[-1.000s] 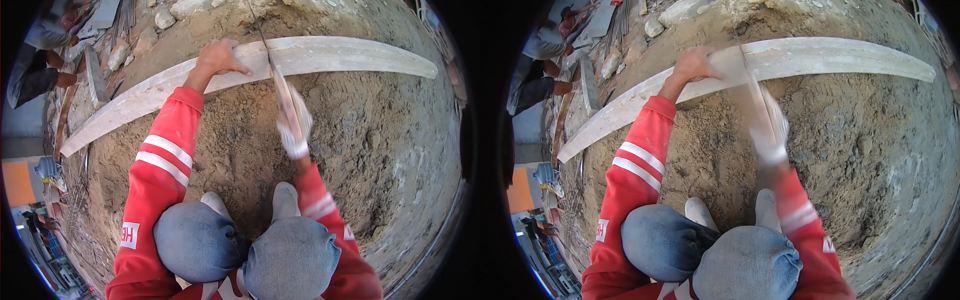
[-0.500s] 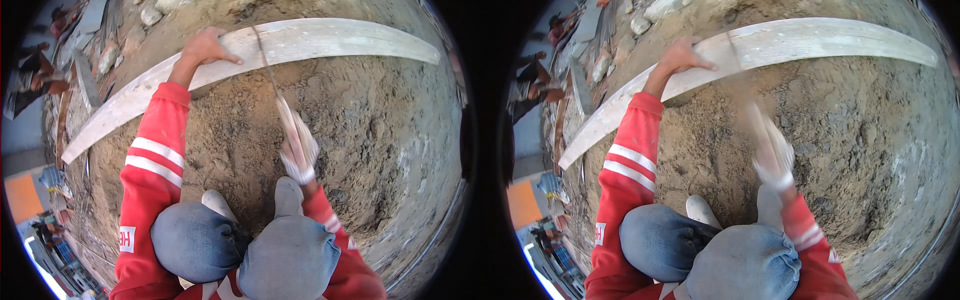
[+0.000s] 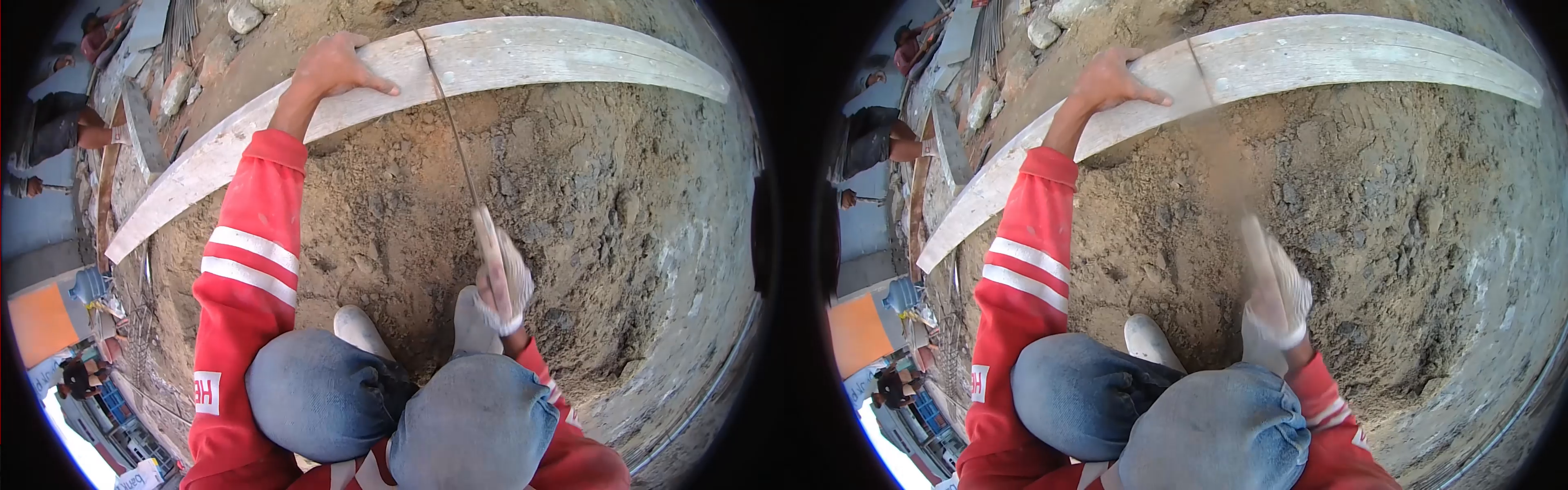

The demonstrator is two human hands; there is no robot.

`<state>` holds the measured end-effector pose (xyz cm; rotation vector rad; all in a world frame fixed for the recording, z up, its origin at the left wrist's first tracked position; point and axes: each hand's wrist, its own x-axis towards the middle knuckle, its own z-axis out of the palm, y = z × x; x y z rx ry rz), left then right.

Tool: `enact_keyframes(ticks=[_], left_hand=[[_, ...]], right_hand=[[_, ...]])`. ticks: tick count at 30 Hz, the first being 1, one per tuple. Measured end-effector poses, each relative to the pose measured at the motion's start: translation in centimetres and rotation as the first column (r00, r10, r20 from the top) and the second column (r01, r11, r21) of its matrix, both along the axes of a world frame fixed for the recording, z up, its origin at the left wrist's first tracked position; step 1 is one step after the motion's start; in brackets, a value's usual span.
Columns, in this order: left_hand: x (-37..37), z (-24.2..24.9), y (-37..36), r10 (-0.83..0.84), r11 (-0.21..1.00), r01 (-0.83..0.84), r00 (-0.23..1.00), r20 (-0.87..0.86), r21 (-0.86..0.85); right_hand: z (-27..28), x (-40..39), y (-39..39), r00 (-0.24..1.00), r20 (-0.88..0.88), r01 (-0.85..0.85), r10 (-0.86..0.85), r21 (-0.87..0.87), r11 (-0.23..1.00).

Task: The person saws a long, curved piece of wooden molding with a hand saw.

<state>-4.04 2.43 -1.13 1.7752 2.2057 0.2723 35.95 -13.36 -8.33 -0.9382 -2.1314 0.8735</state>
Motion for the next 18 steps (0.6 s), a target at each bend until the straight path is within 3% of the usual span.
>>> enact_keyframes(ticks=[2, 3, 5, 6, 11, 14, 15, 16, 17, 18], left_hand=[[0.6, 0.7, 0.3, -0.001, 0.999, 0.001, 1.0, -0.01, 0.037], [1.0, 1.1, -0.1, -0.007, 0.999, 0.009, 0.999, -0.041, 0.039], [1.3, 1.4, -0.3, -0.016, 0.999, 0.019, 0.997, -0.075, 0.038], [1.3, 1.5, -0.3, -0.014, 1.0, 0.015, 0.999, -0.052, 0.023], [1.0, 1.8, -0.6, -0.025, 1.0, 0.025, 1.0, 0.008, -0.004], [1.3, 1.3, -0.6, -0.009, 1.0, 0.009, 1.0, -0.026, 0.007], [1.4, 0.8, -0.7, 0.011, 0.998, -0.008, 0.998, -0.056, 0.056], [1.3, 0.7, -0.8, 0.026, 0.994, -0.016, 0.995, -0.093, 0.107], [1.5, 0.9, -1.0, 0.021, 0.994, -0.01, 0.994, -0.104, 0.105], [1.9, 1.4, -1.3, 0.021, 0.996, -0.012, 0.994, -0.105, 0.085]], right_hand=[[0.2, -3.4, 4.0, 1.0, -0.022, 0.017, -0.013, 0.224, 0.974], [-0.5, -6.3, 6.5, 0.992, -0.126, 0.041, -0.026, 0.115, 0.993], [-0.7, -12.1, 11.4, 0.959, -0.276, 0.12, -0.062, 0.2, 0.972], [0.1, -13.5, 12.6, 0.945, -0.321, 0.189, -0.062, 0.382, 0.905], [1.4, -7.7, 8.3, 0.98, -0.196, 0.073, -0.019, 0.275, 0.959], [0.0, -0.5, 0.8, 0.999, 0.027, -0.025, 0.023, 0.078, 0.997], [1.4, 0.6, -0.1, 0.999, 0.01, -0.047, 0.047, -0.029, 0.998], [1.1, 0.1, 0.0, 0.999, 0.002, -0.049, 0.049, -0.032, 0.998], [0.6, -0.8, 0.3, 0.999, -0.038, 0.009, -0.016, -0.176, 0.984], [0.9, -2.5, 2.4, 0.999, -0.031, 0.011, -0.011, -0.001, 1.0]])
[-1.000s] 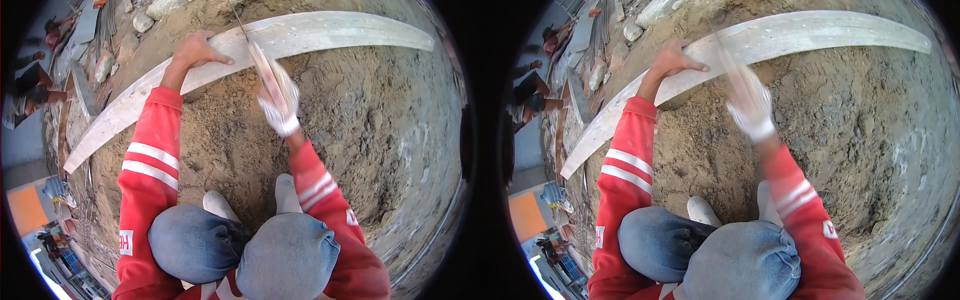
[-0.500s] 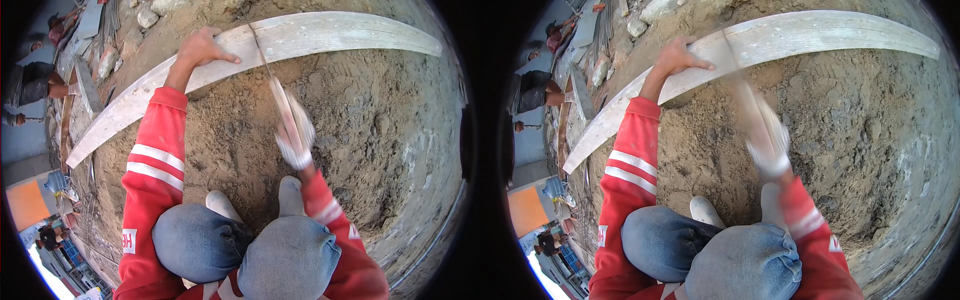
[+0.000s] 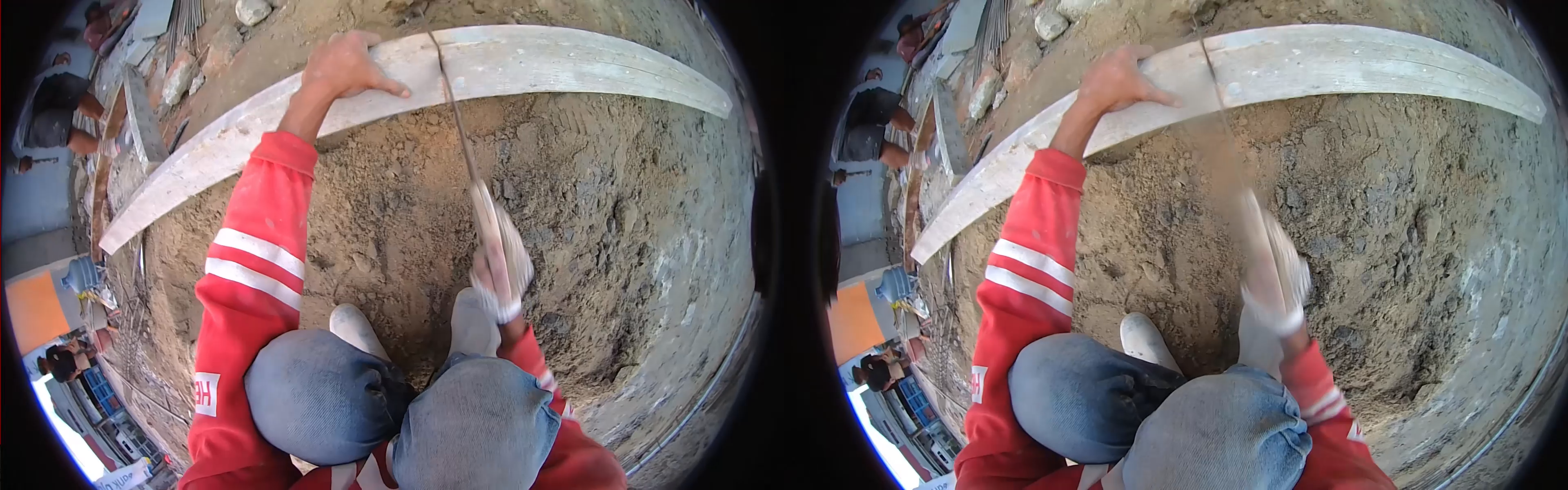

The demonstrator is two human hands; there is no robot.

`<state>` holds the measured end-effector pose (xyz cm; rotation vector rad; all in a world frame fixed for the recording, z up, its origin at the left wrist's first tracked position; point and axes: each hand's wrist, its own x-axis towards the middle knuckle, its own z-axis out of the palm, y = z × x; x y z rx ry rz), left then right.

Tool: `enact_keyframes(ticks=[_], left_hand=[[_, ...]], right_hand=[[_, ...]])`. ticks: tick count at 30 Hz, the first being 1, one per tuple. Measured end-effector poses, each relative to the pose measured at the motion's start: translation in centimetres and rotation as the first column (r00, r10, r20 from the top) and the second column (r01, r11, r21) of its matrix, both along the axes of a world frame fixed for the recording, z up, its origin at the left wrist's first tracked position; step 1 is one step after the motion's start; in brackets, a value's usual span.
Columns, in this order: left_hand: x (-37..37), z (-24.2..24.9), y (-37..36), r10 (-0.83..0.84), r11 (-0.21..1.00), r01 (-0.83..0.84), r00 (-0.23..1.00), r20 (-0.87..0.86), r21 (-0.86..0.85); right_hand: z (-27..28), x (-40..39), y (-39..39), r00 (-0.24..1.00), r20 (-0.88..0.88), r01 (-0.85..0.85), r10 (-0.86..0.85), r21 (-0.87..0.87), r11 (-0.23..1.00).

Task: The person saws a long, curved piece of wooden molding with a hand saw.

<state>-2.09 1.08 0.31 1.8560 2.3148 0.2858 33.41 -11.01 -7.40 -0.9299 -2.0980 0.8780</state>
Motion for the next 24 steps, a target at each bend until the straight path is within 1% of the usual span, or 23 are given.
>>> enact_keyframes(ticks=[1, 2, 4, 6, 7, 8, 9, 10, 12, 13, 14, 15, 17, 18, 19, 20, 22, 23, 24], left_hand=[[0.4, 0.5, 0.0, 0.0, 1.0, 0.0, 1.0, 0.001, -0.013], [0.7, 0.5, 0.0, -0.014, 1.0, 0.014, 1.0, -0.004, -0.005], [0.5, 0.2, -0.1, 0.01, 1.0, -0.01, 1.0, -0.021, -0.017], [0.5, 0.3, -0.2, -0.004, 0.999, 0.004, 1.0, -0.013, -0.045], [0.3, 0.3, -0.1, -0.009, 0.998, 0.009, 1.0, -0.003, -0.057], [0.2, 0.1, -0.3, 0.004, 0.998, -0.004, 1.0, 0.003, -0.058], [0.1, -0.1, -0.5, -0.008, 1.0, 0.008, 1.0, -0.01, -0.017], [-0.1, -0.3, -0.4, -0.018, 0.999, 0.019, 0.999, -0.03, 0.031], [0.0, 0.3, -0.3, 0.001, 1.0, -0.001, 1.0, -0.011, 0.005], [0.1, 0.4, -0.2, -0.006, 1.0, 0.006, 1.0, 0.002, -0.028], [0.2, 0.1, -0.3, -0.007, 0.999, 0.007, 1.0, 0.002, -0.037], [0.2, 0.0, -0.3, 0.005, 1.0, -0.005, 1.0, -0.002, -0.03], [0.9, 0.7, -0.1, -0.011, 1.0, 0.011, 1.0, -0.018, -0.001], [1.6, 1.0, -0.7, 0.007, 1.0, -0.007, 0.999, -0.051, -0.01], [2.2, 1.1, -1.1, 0.023, 0.999, -0.025, 0.996, -0.083, -0.024], [2.4, 1.0, -1.1, 0.008, 1.0, -0.01, 0.996, -0.089, -0.025], [2.0, 1.0, -1.3, 0.025, 0.999, -0.027, 0.997, -0.077, -0.029], [2.0, 1.2, -1.4, 0.034, 0.999, -0.036, 0.997, -0.07, -0.028], [2.2, 1.5, -1.6, 0.02, 0.999, -0.022, 0.997, -0.074, -0.029]], right_hand=[[0.3, -1.8, 2.0, 1.0, 0.009, 0.017, -0.019, 0.179, 0.984], [-1.1, -4.9, 4.6, 0.982, -0.174, 0.094, -0.067, 0.156, 0.983], [-0.8, -9.5, 10.6, 0.944, -0.327, 0.097, 0.04, 0.392, 0.915], [3.3, -10.4, 10.5, 0.961, -0.276, 0.108, 0.003, 0.384, 0.917], [3.0, -10.0, 10.0, 0.966, -0.26, 0.066, -0.002, 0.239, 0.969], [2.5, -8.8, 9.2, 0.973, -0.232, 0.065, -0.004, 0.257, 0.964], [2.0, -6.6, 7.1, 0.982, -0.191, 0.06, -0.007, 0.27, 0.961], [1.4, -4.2, 4.5, 0.992, -0.123, 0.039, -0.012, 0.223, 0.974], [1.3, 0.8, -1.0, 0.999, -0.024, -0.021, 0.022, 0.038, 0.999], [2.1, 2.5, -3.0, 0.997, -0.053, -0.059, 0.056, -0.061, 0.996], [2.6, 3.3, -4.0, 0.994, -0.085, -0.075, 0.066, -0.115, 0.99], [3.1, 2.6, -3.4, 0.998, -0.061, -0.035, 0.022, -0.227, 0.973], [2.0, -1.9, 1.8, 0.961, -0.276, -0.013, 0.005, -0.029, 0.999], [1.5, -4.2, 4.4, 0.931, -0.365, 0.014, 0.015, 0.076, 0.997], [2.3, -7.3, 7.5, 0.934, -0.358, 0.074, 0.018, 0.241, 0.968], [3.1, -10.4, 10.6, 0.935, -0.354, 0.148, 0.002, 0.397, 0.906], [4.7, -11.0, 10.8, 0.927, -0.375, 0.054, 0.024, 0.197, 0.979], [4.4, -10.3, 10.4, 0.948, -0.318, 0.09, 0.008, 0.293, 0.952], [3.4, -9.0, 9.2, 0.95, -0.311, 0.095, 0.008, 0.313, 0.945]])
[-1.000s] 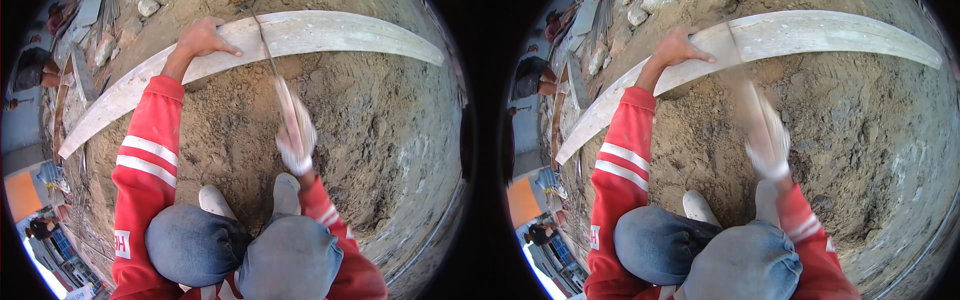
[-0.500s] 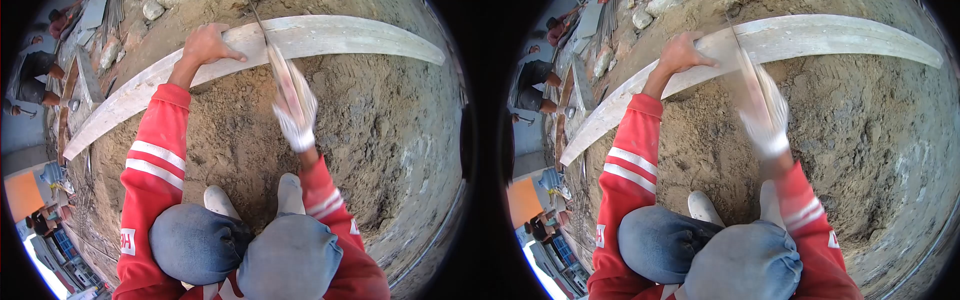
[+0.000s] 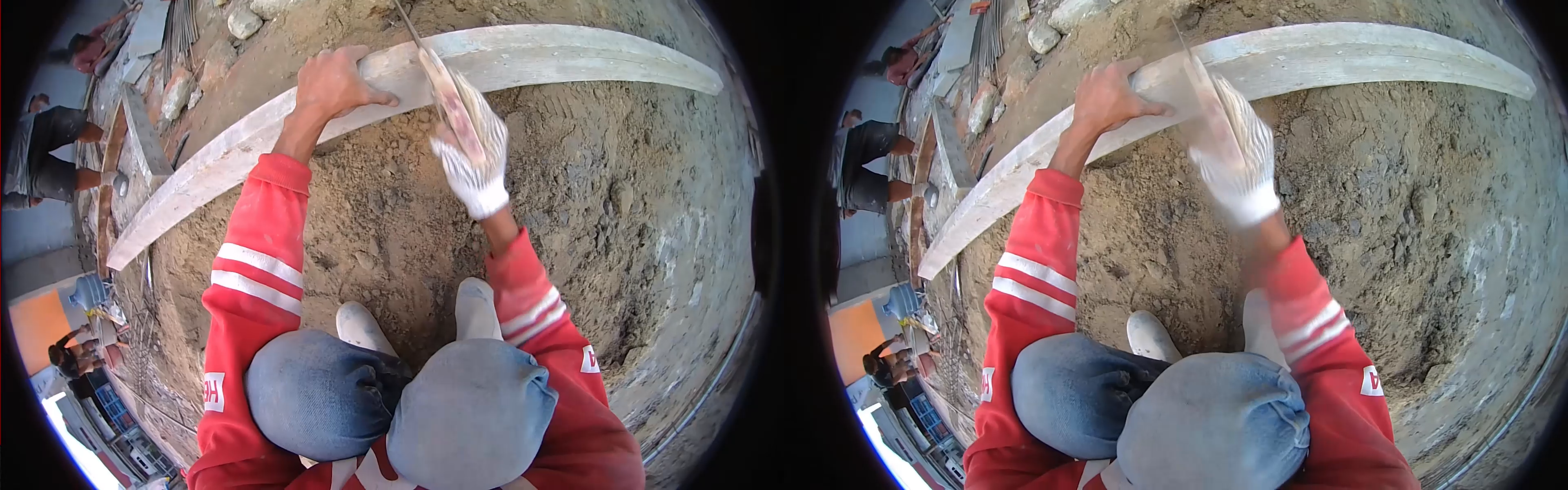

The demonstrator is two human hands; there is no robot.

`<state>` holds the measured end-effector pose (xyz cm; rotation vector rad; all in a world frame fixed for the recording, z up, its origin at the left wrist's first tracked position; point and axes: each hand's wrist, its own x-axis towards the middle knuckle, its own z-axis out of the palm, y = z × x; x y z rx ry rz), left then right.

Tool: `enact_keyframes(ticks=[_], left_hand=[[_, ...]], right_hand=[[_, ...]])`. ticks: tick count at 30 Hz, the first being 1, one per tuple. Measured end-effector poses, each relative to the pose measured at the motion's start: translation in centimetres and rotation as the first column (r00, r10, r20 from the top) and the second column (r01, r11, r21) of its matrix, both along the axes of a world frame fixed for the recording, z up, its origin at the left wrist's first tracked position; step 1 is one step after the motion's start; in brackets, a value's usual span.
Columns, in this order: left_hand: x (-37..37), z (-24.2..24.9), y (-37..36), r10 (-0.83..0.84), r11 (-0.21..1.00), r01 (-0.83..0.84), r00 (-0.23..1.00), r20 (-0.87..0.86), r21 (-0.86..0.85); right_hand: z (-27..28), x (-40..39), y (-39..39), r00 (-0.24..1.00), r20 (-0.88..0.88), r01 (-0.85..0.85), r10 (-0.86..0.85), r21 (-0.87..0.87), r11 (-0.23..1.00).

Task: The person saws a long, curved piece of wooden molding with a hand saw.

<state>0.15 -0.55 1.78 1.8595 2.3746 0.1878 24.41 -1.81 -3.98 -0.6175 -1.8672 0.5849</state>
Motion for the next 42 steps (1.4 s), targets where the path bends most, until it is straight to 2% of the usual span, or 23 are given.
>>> enact_keyframes(ticks=[1, 2, 4, 6, 7, 9, 10, 14, 15, 17, 20, 22, 23, 25, 26, 27, 29, 30, 31, 34, 37, 40, 42], left_hand=[[0.0, 0.0, -0.1, -0.014, 1.0, 0.014, 1.0, -0.008, 0.003], [-0.5, -0.7, -0.1, 0.002, 1.0, -0.002, 1.0, 0.005, 0.001], [-1.7, -2.2, 0.6, -0.048, 0.988, 0.05, 0.999, -0.018, 0.148], [-1.5, -2.1, 0.5, -0.037, 0.992, 0.038, 0.999, -0.012, 0.124], [-1.3, -1.7, 0.6, -0.04, 0.993, 0.042, 0.999, -0.022, 0.107], [0.1, -0.7, -0.1, -0.013, 0.997, 0.016, 0.999, -0.033, 0.08], [0.9, -0.5, -0.3, 0.028, 0.999, -0.027, 0.999, -0.034, 0.047], [0.5, -0.2, -0.2, 0.025, 1.0, -0.025, 0.999, -0.024, 0.002], [0.5, -0.1, -0.2, 0.008, 1.0, -0.007, 1.0, -0.029, 0.012], [0.0, -0.4, -0.4, 0.003, 1.0, -0.003, 1.0, -0.027, 0.011], [-1.7, -1.9, 0.9, -0.001, 0.994, -0.001, 1.0, 0.016, 0.112], [-2.6, -1.7, 1.7, -0.04, 0.998, 0.037, 0.998, 0.048, 0.056], [-2.5, -1.3, 2.0, -0.018, 1.0, 0.02, 0.994, 0.111, -0.021], [-2.2, -1.5, 1.7, -0.018, 1.0, 0.018, 0.997, 0.075, 0.002], [-1.8, -1.2, 1.7, -0.008, 1.0, 0.007, 0.999, 0.052, 0.03], [-0.7, 0.2, 1.1, -0.004, 0.999, 0.007, 0.997, 0.075, -0.032], [0.2, 0.3, 0.5, -0.003, 0.998, 0.006, 0.999, 0.046, -0.062], [0.2, 0.4, 0.3, 0.026, 0.995, -0.024, 1.0, 0.016, -0.092], [0.1, 0.3, 0.3, 0.032, 0.995, -0.03, 0.999, 0.021, -0.094], [-0.6, -0.8, -0.3, 0.011, 1.0, -0.012, 1.0, 0.013, 0.025], [-1.2, -2.0, 0.4, -0.037, 0.99, 0.042, 0.999, -0.034, 0.135], [-0.6, -2.1, 0.1, -0.022, 0.994, 0.028, 0.998, -0.058, 0.107], [0.0, -1.0, 0.1, 0.011, 1.0, -0.01, 0.999, -0.037, 0.029]], right_hand=[[-1.0, 1.3, -1.2, 1.0, 0.006, 0.007, -0.007, 0.02, 1.0], [-1.0, 4.3, -4.5, 0.996, 0.083, -0.016, 0.031, -0.166, 0.986], [-1.1, 10.3, -11.1, 0.96, 0.255, 0.031, 0.115, -0.503, 0.864], [-0.1, 11.4, -12.9, 0.98, 0.147, 0.001, 0.137, -0.686, 0.727], [-0.2, 11.2, -12.5, 0.975, 0.169, 0.008, 0.142, -0.671, 0.741], [-1.2, 7.7, -9.3, 0.995, 0.012, -0.075, 0.094, -0.505, 0.86], [-1.8, 3.7, -5.4, 0.984, -0.161, -0.132, 0.081, -0.334, 0.933], [0.8, -1.6, 1.0, 0.991, -0.118, -0.083, 0.061, -0.193, 0.978], [0.7, -1.1, 1.0, 1.0, 0.02, -0.013, 0.015, -0.082, 0.997], [0.5, 0.7, -0.9, 0.995, 0.089, 0.037, -0.05, 0.145, 0.989], [-0.7, 8.6, -9.4, 0.942, 0.331, 0.01, 0.055, -0.191, 0.982], [0.0, 11.7, -12.7, 0.943, 0.301, -0.025, 0.144, -0.367, 0.93], [0.8, 11.0, -12.3, 0.944, 0.31, 0.019, 0.116, -0.402, 0.915], [-0.3, 7.6, -8.9, 0.978, 0.202, 0.013, 0.054, -0.314, 0.949], [-2.5, 5.3, -5.6, 0.994, 0.092, -0.034, 0.051, -0.182, 0.983], [-3.7, 2.0, -1.8, 0.993, 0.112, 0.024, -0.024, 0.003, 1.0], [-3.6, -0.6, 0.9, 0.986, 0.119, 0.09, -0.113, 0.185, 0.979], [-2.3, -0.9, 1.3, 0.998, 0.052, 0.019, -0.021, 0.036, 0.999], [-1.6, -0.4, 1.0, 0.999, 0.048, 0.002, -0.003, 0.002, 1.0], [-1.7, 4.7, -4.9, 0.974, 0.228, 0.011, 0.002, -0.054, 0.998], [-0.6, 12.1, -12.5, 0.903, 0.398, -0.032, 0.16, -0.309, 0.95], [-0.6, 12.4, -12.8, 0.89, 0.437, -0.009, 0.127, -0.262, 0.965], [-2.8, 7.0, -7.9, 0.966, 0.259, 0.016, 0.021, -0.143, 0.99]])
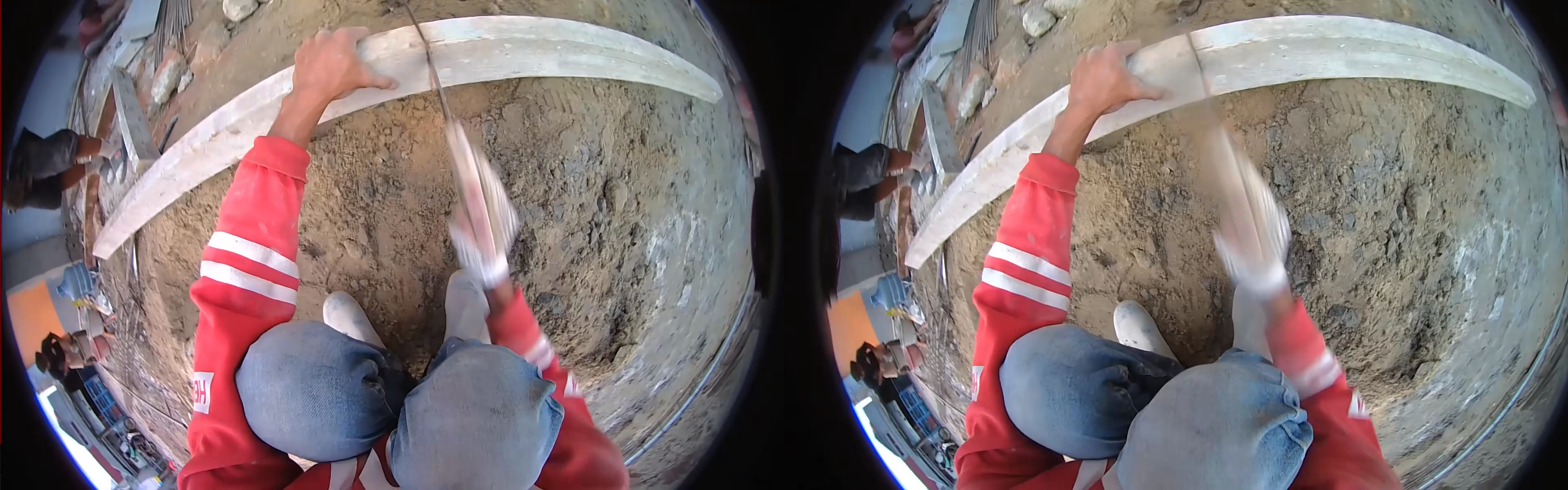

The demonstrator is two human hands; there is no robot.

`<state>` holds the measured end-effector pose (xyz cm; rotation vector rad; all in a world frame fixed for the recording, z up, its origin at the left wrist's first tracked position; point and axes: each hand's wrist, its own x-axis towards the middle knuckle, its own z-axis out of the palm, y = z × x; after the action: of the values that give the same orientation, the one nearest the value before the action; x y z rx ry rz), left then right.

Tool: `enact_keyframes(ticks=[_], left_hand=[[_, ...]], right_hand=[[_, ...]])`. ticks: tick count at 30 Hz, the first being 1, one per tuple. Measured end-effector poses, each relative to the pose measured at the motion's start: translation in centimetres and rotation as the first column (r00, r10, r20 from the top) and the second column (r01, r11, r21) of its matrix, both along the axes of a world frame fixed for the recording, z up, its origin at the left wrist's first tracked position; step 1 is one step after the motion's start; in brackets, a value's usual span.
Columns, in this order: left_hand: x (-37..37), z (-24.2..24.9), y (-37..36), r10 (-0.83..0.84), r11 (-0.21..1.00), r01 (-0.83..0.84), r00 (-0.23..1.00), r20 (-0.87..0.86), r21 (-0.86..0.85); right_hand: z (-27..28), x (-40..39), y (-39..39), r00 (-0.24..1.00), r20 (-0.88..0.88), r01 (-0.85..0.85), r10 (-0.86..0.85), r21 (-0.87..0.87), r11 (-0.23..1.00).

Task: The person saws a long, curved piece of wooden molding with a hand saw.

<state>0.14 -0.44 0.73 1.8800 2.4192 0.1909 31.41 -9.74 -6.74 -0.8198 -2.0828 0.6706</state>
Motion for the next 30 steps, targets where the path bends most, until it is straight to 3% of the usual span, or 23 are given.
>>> enact_keyframes(ticks=[2, 4, 7, 9, 11, 12, 14, 15, 17, 18, 21, 23, 25, 27, 28, 30], left_hand=[[0.1, 0.3, 0.0, -0.009, 1.0, 0.009, 1.0, 0.005, -0.002], [0.1, 0.9, 0.3, -0.004, 1.0, 0.004, 1.0, 0.017, -0.017], [-0.5, 0.6, -0.2, -0.004, 0.997, 0.008, 0.998, 0.059, -0.083], [-1.1, -0.3, -0.1, -0.062, 0.995, 0.059, 0.997, 0.038, 0.075], [-1.8, -0.5, 0.7, -0.043, 0.997, 0.04, 0.998, 0.043, 0.072], [-1.9, -0.6, 0.8, -0.049, 0.997, 0.046, 0.998, 0.041, 0.06], [-1.9, -1.0, 0.7, -0.059, 0.997, 0.055, 0.996, 0.069, 0.058], [-1.9, -0.7, 1.0, -0.074, 0.995, 0.067, 0.993, 0.095, 0.073], [-1.2, 0.0, 1.2, -0.058, 0.998, 0.056, 0.998, 0.038, 0.042], [-0.7, 0.0, 0.8, -0.02, 1.0, 0.02, 1.0, -0.001, -0.016], [-0.3, 0.8, 0.3, -0.045, 0.999, 0.045, 0.999, 0.012, -0.027], [-0.7, 0.5, 0.2, -0.038, 0.998, 0.039, 0.999, 0.04, -0.042], [-1.9, -1.1, 0.4, -0.07, 0.993, 0.068, 0.997, 0.019, 0.095], [-2.3, -0.7, 1.0, -0.067, 0.996, 0.064, 0.997, 0.047, 0.056], [-2.4, -0.5, 1.3, -0.087, 0.996, 0.087, 0.994, 0.063, 0.012], [-1.8, -0.9, 1.0, -0.055, 0.998, 0.054, 0.997, 0.052, 0.008]], right_hand=[[-1.1, -5.2, 5.8, 0.979, -0.2, 0.042, -0.027, 0.072, 0.996], [0.7, -7.2, 8.3, 0.958, -0.285, 0.018, -0.03, -0.044, 0.999], [1.9, -4.8, 6.3, 0.985, -0.17, 0.016, -0.003, 0.075, 0.997], [1.3, -1.0, 1.6, 0.999, 0.02, 0.031, -0.032, 0.05, 0.998], [2.3, 3.0, -3.5, 0.965, 0.261, 0.047, -0.038, -0.029, 0.998], [1.9, 4.7, -5.0, 0.989, 0.144, 0.003, 0.017, -0.137, 0.991], [3.8, 4.6, -4.6, 0.973, 0.228, 0.04, -0.018, -0.094, 0.995], [2.3, 3.5, -3.7, 0.979, 0.2, 0.065, -0.027, -0.188, 0.98], [-0.9, -1.9, 3.2, 0.999, -0.039, 0.026, -0.027, -0.022, 0.999], [-1.4, -5.0, 6.5, 0.974, -0.225, 0.012, 0.038, 0.219, 0.976], [1.1, -8.2, 9.0, 0.963, -0.269, -0.024, 0.0, -0.087, 0.996], [1.3, -6.1, 7.9, 0.982, -0.188, 0.058, 0.0, 0.3, 0.952], [0.5, -1.5, 2.5, 0.992, -0.124, -0.016, 0.026, 0.076, 0.997], [0.3, 4.0, -3.2, 0.976, 0.219, -0.004, 0.02, -0.071, 0.997], [3.4, 5.4, -4.5, 0.988, 0.102, -0.097, 0.118, -0.188, 0.977], [0.8, 6.7, -5.1, 0.984, 0.153, -0.059, 0.089, -0.192, 0.98]])
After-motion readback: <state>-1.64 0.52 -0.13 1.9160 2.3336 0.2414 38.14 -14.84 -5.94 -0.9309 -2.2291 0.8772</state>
